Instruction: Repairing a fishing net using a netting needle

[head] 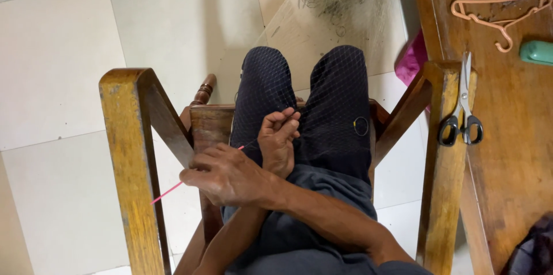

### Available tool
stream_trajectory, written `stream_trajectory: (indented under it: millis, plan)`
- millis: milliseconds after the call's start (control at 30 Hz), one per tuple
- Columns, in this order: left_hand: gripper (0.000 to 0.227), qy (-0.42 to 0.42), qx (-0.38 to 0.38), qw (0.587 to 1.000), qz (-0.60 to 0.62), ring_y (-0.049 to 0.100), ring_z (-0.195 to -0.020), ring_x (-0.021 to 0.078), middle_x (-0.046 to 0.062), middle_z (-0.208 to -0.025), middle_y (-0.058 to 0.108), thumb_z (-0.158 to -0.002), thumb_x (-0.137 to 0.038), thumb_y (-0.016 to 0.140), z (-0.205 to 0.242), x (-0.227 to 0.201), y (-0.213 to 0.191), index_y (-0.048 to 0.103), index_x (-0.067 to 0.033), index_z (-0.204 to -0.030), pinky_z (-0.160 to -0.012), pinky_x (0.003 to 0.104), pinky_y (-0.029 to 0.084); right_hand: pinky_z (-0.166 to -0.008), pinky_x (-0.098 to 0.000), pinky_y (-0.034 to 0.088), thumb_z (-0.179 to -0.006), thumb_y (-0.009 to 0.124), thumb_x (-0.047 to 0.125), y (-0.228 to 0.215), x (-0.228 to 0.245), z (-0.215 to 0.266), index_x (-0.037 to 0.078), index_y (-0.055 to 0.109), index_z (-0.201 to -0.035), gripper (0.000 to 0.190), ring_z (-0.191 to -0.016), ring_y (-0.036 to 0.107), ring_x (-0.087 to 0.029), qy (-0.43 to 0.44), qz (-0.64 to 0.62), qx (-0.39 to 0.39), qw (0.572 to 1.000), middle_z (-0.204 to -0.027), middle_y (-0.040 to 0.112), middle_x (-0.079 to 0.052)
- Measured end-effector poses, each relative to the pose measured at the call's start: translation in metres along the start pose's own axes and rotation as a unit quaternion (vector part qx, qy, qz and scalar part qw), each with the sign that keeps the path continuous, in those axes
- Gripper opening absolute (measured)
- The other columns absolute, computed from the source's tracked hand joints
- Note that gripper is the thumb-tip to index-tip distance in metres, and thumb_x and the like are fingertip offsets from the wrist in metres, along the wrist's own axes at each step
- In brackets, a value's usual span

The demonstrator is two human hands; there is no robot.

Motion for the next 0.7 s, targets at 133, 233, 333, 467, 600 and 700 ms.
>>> stream_trajectory:
  millis: [133,233,333,467,600,700]
  plan:
    - [0.031,-0.017,-0.020,1.000,0.014,0.067,-0.081,0.0198,0.010,-0.093,0.066,-0.071,0.011,0.066,-0.004,0.005,0.000,0.051,-0.0096,-0.088,-0.047,0.019,0.045,-0.061,-0.0320,0.043,-0.090,0.045,0.012,0.001,0.005,0.000,0.017,0.056,-0.088,0.012,-0.067,0.055,-0.022,-0.001,0.008,0.001,1.000,-0.079,0.052,-0.004]
    - [0.032,-0.027,-0.038,0.999,0.026,0.067,-0.075,0.0198,0.009,-0.087,0.066,-0.070,0.011,0.068,-0.008,0.013,-0.010,0.051,-0.0102,-0.087,-0.045,0.019,0.043,-0.060,-0.0320,0.044,-0.090,0.045,0.011,0.004,0.007,0.001,0.017,0.056,-0.088,0.013,-0.066,0.055,-0.021,-0.001,0.006,0.002,1.000,-0.079,0.052,-0.003]
    - [0.033,-0.034,-0.049,0.998,0.037,0.067,-0.074,0.0203,0.009,-0.085,0.066,-0.069,0.011,0.069,-0.010,0.019,-0.017,0.051,-0.0106,-0.086,-0.045,0.020,0.043,-0.059,-0.0318,0.044,-0.090,0.044,0.012,-0.001,0.008,-0.002,0.016,0.057,-0.087,0.014,-0.065,0.055,-0.022,0.000,0.007,0.010,1.000,-0.078,0.052,-0.004]
    - [0.034,-0.027,-0.042,0.997,0.053,0.066,-0.071,0.0225,0.007,-0.080,0.064,-0.069,0.013,0.067,-0.006,0.018,-0.023,0.051,-0.0114,-0.085,-0.048,0.020,0.046,-0.057,-0.0301,0.043,-0.091,0.044,0.011,-0.008,0.013,-0.006,0.015,0.057,-0.085,0.015,-0.062,0.054,-0.021,-0.008,0.000,0.016,1.000,-0.077,0.051,-0.004]
    - [0.035,-0.010,0.004,0.996,0.087,0.066,-0.071,0.0247,0.009,-0.081,0.063,-0.070,0.015,0.065,0.001,0.016,-0.025,0.050,-0.0113,-0.088,-0.051,0.022,0.049,-0.059,-0.0309,0.044,-0.093,0.042,0.013,-0.016,0.018,-0.012,0.015,0.056,-0.085,0.016,-0.063,0.055,-0.022,-0.016,-0.005,0.025,1.000,-0.079,0.052,-0.005]
    - [0.037,0.028,0.061,0.995,0.076,0.065,-0.074,0.0263,0.012,-0.091,0.062,-0.067,0.018,0.064,0.007,0.017,-0.029,0.052,-0.0089,-0.089,-0.056,0.024,0.050,-0.059,-0.0315,0.044,-0.095,0.040,0.014,-0.020,0.018,-0.015,0.016,0.056,-0.087,0.018,-0.064,0.055,-0.023,-0.014,-0.010,0.041,0.999,-0.079,0.052,-0.005]
Point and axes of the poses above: each hand's wrist, its own z-axis away from the middle knuckle, its own y-axis out of the palm, x = y × z, the point moved 2 cm from there along -z, towards the middle knuckle
